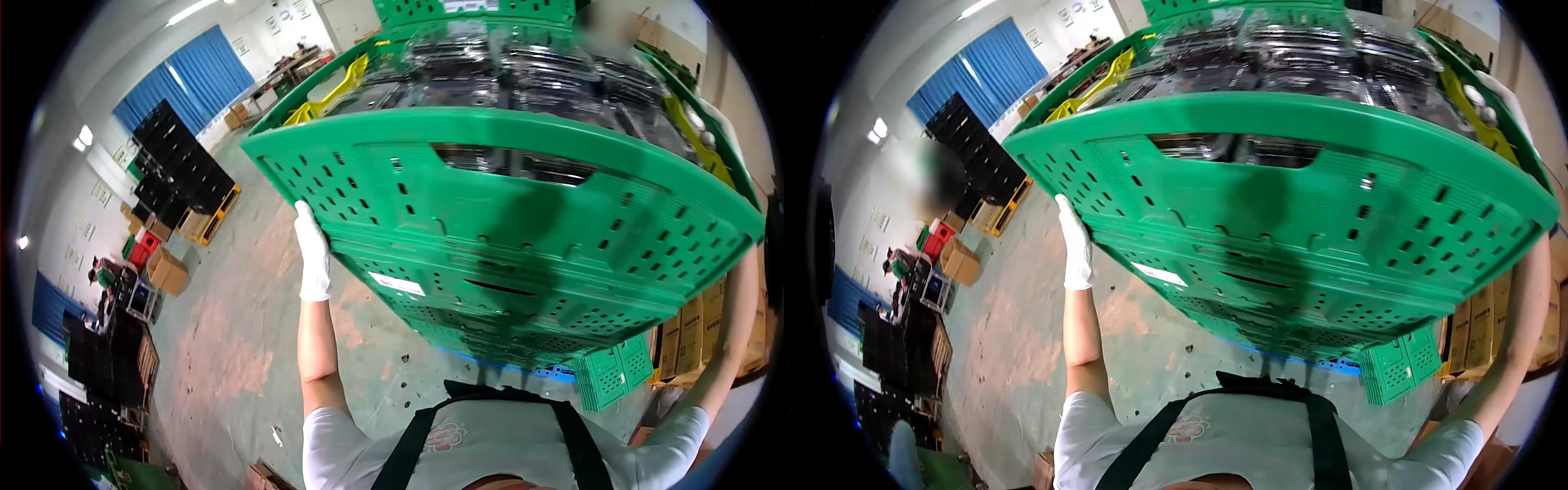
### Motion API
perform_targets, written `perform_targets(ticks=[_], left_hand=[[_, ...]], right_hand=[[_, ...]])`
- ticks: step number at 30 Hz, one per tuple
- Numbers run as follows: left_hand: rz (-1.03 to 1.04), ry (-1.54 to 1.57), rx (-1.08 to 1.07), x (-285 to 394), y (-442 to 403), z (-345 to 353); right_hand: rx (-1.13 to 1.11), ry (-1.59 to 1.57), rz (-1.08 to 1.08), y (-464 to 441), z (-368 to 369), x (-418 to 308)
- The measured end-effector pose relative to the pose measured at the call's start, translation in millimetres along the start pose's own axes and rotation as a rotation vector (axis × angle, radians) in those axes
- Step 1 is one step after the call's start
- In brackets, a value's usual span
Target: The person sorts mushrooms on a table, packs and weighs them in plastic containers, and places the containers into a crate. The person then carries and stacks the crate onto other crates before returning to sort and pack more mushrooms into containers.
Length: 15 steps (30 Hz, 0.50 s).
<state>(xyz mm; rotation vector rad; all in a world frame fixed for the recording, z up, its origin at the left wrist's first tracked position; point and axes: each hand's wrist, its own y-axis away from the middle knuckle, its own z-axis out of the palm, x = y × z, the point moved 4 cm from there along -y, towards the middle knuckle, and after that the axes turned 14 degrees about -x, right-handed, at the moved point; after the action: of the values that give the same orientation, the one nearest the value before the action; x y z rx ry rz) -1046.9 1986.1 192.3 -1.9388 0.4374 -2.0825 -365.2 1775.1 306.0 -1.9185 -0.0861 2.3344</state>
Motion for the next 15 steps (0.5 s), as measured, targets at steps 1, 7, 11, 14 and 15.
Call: perform_targets(ticks=[1, 7, 11, 14, 15], left_hand=[[-0.019, -0.007, 0.020, 2, 2, 2], [0.237, -0.427, 0.372, 14, 30, 14], [0.447, -0.528, 0.423, 17, 38, 25], [0.185, -0.553, 0.538, 10, 32, 8], [0.108, -0.606, 0.565, -5, 21, -12]], right_hand=[[-0.038, -0.006, -0.022, -10, -4, -11], [-0.134, 0.037, -0.110, -39, 4, -52], [0.072, 0.216, -0.150, -15, 36, -43], [0.209, 0.383, -0.175, 5, 51, -39], [0.249, 0.434, -0.179, 14, 53, -37]])
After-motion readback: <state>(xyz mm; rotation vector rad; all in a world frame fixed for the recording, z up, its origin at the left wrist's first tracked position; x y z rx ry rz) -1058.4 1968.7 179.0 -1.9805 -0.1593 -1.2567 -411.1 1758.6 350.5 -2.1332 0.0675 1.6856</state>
